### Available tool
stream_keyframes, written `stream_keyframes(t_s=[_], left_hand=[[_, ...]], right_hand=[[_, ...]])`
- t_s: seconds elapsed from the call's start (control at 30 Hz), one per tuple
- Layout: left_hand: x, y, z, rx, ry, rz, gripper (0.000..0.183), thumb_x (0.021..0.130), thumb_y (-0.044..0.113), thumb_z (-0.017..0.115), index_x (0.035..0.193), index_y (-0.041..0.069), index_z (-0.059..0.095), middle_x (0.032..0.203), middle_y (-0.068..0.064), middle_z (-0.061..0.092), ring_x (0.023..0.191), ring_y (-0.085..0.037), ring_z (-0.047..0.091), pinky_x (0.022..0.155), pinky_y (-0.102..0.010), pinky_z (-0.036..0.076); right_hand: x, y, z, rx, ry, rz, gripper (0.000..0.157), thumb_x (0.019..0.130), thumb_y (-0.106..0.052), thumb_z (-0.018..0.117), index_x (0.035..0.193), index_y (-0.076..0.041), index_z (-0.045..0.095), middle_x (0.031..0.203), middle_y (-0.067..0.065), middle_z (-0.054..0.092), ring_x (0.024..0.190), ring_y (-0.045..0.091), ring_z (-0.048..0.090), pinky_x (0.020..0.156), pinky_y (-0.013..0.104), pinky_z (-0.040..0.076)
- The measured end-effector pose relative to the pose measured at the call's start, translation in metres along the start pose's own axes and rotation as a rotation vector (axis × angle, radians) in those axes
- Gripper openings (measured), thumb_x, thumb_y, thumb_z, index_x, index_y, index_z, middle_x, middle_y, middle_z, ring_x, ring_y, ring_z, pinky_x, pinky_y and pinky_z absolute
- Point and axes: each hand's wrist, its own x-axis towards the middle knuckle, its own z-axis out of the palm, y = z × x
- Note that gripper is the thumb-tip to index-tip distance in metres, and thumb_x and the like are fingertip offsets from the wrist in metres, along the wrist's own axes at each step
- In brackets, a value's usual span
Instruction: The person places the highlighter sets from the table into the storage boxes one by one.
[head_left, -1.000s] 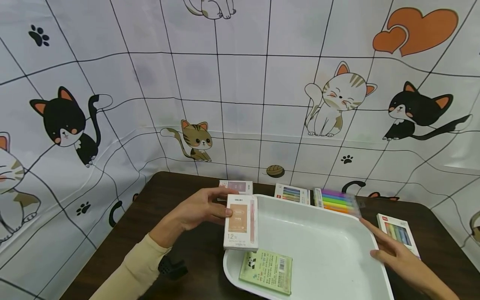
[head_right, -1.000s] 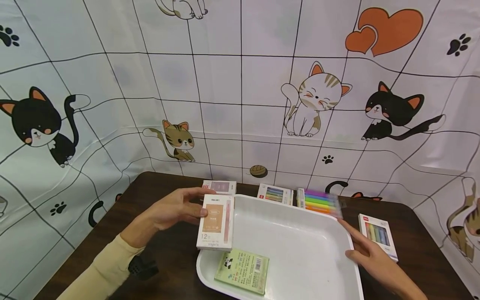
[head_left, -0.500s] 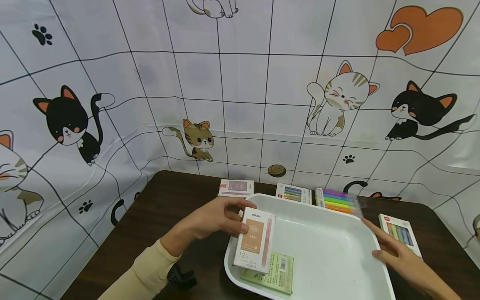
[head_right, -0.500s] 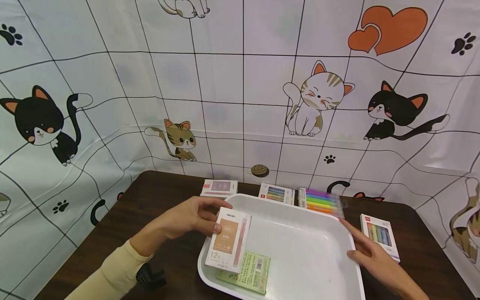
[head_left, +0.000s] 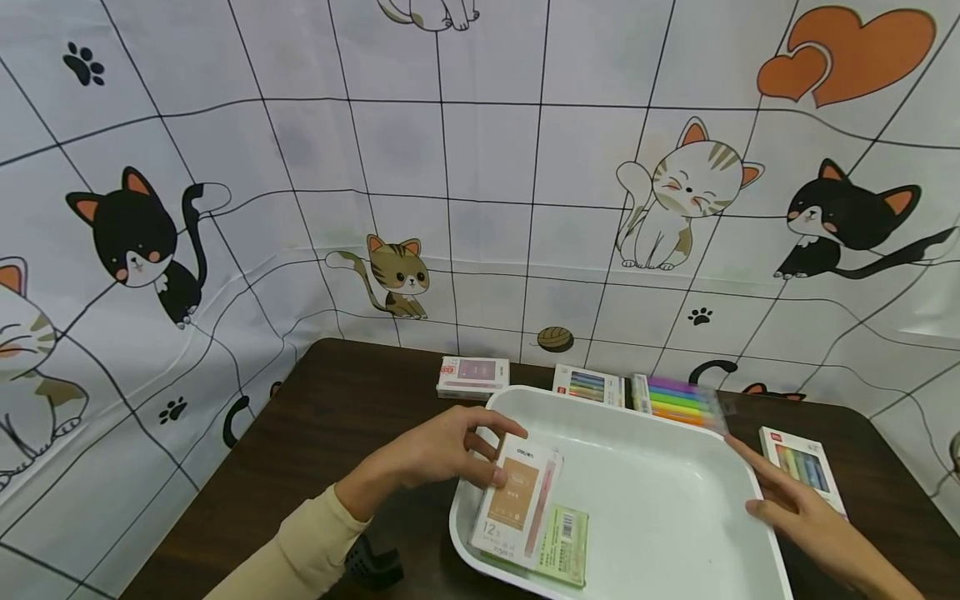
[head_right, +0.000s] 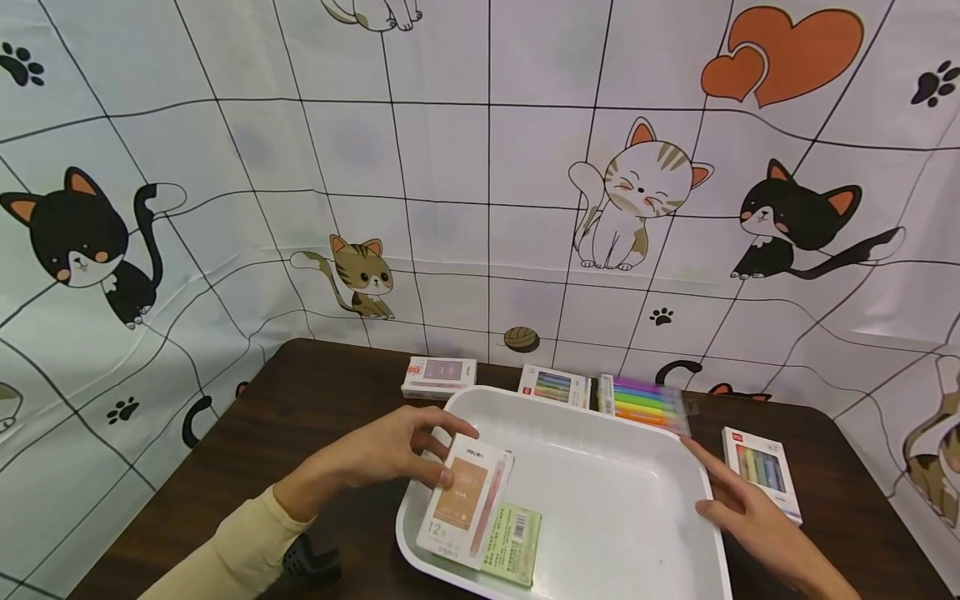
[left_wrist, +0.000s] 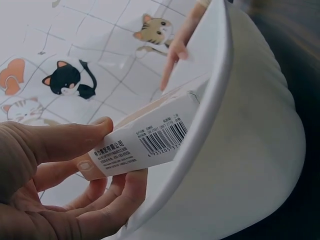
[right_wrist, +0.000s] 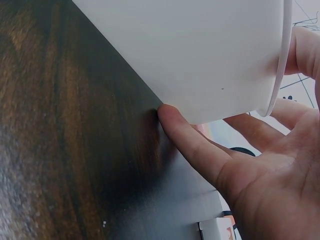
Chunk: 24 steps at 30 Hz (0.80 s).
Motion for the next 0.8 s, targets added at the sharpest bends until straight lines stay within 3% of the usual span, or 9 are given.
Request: stream_keyframes(t_s=[0.2, 0.43, 0.8], left_hand=[[-0.002, 0.003, 0.005, 0.096, 0.012, 0.032, 0.054, 0.084, 0.002, 0.084, 0.133, 0.015, 0.067, 0.122, -0.008, 0.053, 0.105, -0.023, 0.065, 0.075, -0.038, 0.059], [-0.004, 0.005, 0.014, 0.275, 0.07, 0.047, 0.052, 0.083, 0.005, 0.086, 0.13, 0.019, 0.069, 0.119, 0.0, 0.055, 0.102, -0.017, 0.066, 0.075, -0.032, 0.057], [-0.006, 0.011, 0.035, 0.574, 0.108, 0.091, 0.054, 0.085, 0.005, 0.085, 0.134, 0.006, 0.064, 0.121, -0.005, 0.054, 0.095, -0.01, 0.063, 0.076, -0.021, 0.054]], right_hand=[[0.001, 0.0, 0.0, 0.004, -0.003, -0.023, 0.069, 0.108, -0.008, 0.051, 0.165, -0.015, 0.014, 0.16, -0.019, 0.016, 0.128, -0.018, 0.03, 0.093, 0.016, 0.044], [0.0, 0.0, 0.001, 0.014, -0.003, -0.019, 0.069, 0.108, -0.008, 0.05, 0.165, -0.017, 0.014, 0.16, -0.018, 0.017, 0.128, -0.016, 0.033, 0.09, 0.021, 0.049], [0.0, 0.0, 0.0, 0.009, -0.002, -0.026, 0.068, 0.108, -0.008, 0.05, 0.165, -0.016, 0.014, 0.159, -0.02, 0.017, 0.128, -0.016, 0.033, 0.091, 0.02, 0.048]])
